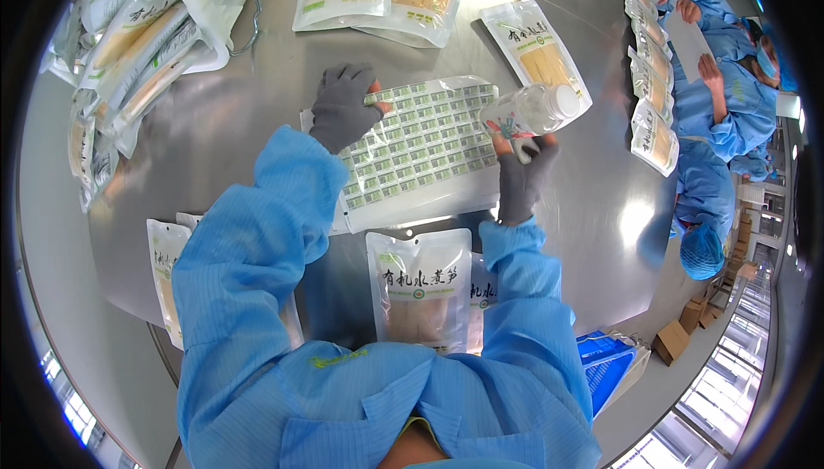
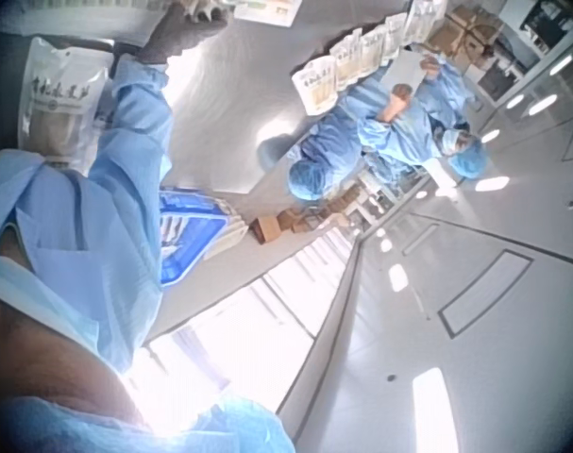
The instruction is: The person empties a basket of packaged food items onto a table, sorts them into rows, and applies adhesive labels from a sheet to each package before placing them into a blue crate.
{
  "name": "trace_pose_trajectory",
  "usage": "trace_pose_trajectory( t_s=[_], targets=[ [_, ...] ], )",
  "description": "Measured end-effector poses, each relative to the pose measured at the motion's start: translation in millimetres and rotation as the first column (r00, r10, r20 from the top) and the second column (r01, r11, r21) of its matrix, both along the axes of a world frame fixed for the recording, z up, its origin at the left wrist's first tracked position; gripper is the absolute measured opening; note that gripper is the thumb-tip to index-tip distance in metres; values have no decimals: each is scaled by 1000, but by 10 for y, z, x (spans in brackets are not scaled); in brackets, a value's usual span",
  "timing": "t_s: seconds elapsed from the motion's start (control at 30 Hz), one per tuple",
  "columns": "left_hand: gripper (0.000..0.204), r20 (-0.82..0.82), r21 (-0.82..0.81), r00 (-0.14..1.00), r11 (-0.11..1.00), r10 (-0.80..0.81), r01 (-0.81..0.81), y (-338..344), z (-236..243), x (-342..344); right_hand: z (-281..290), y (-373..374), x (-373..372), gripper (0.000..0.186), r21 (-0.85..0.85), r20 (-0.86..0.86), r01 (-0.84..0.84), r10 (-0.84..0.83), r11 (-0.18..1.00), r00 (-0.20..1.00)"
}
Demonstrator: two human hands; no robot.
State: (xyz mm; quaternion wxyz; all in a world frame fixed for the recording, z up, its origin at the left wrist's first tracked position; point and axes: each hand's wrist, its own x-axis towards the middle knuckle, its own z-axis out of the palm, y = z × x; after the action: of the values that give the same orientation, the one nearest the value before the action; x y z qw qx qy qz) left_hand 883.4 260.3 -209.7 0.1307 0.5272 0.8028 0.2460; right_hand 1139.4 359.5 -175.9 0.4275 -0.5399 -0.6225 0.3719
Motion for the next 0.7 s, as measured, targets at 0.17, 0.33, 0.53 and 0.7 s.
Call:
trace_pose_trajectory(
  t_s=[0.17, 0.33, 0.53, 0.7],
  targets=[
    [34, 571, -240, 818, 967, 70, 85, 259, 340, -127, -10, -282, 40, 22, -192, -137, -329, 307, 925, 942],
    [40, 894, -244, 439, 916, 85, 319, 560, 226, -364, -94, 2, -570, 21, 65, 42, -505, 503, 861, 863],
    [47, 953, -186, 300, 873, 47, 451, 744, 182, -314, -244, 166, -819, 26, 91, 164, -414, 396, 906, 903],
    [48, 970, -139, 242, 879, 28, 456, 782, -51, -331, -340, 163, -862, 23, 144, 158, -384, 362, 912, 919]
  ],
)
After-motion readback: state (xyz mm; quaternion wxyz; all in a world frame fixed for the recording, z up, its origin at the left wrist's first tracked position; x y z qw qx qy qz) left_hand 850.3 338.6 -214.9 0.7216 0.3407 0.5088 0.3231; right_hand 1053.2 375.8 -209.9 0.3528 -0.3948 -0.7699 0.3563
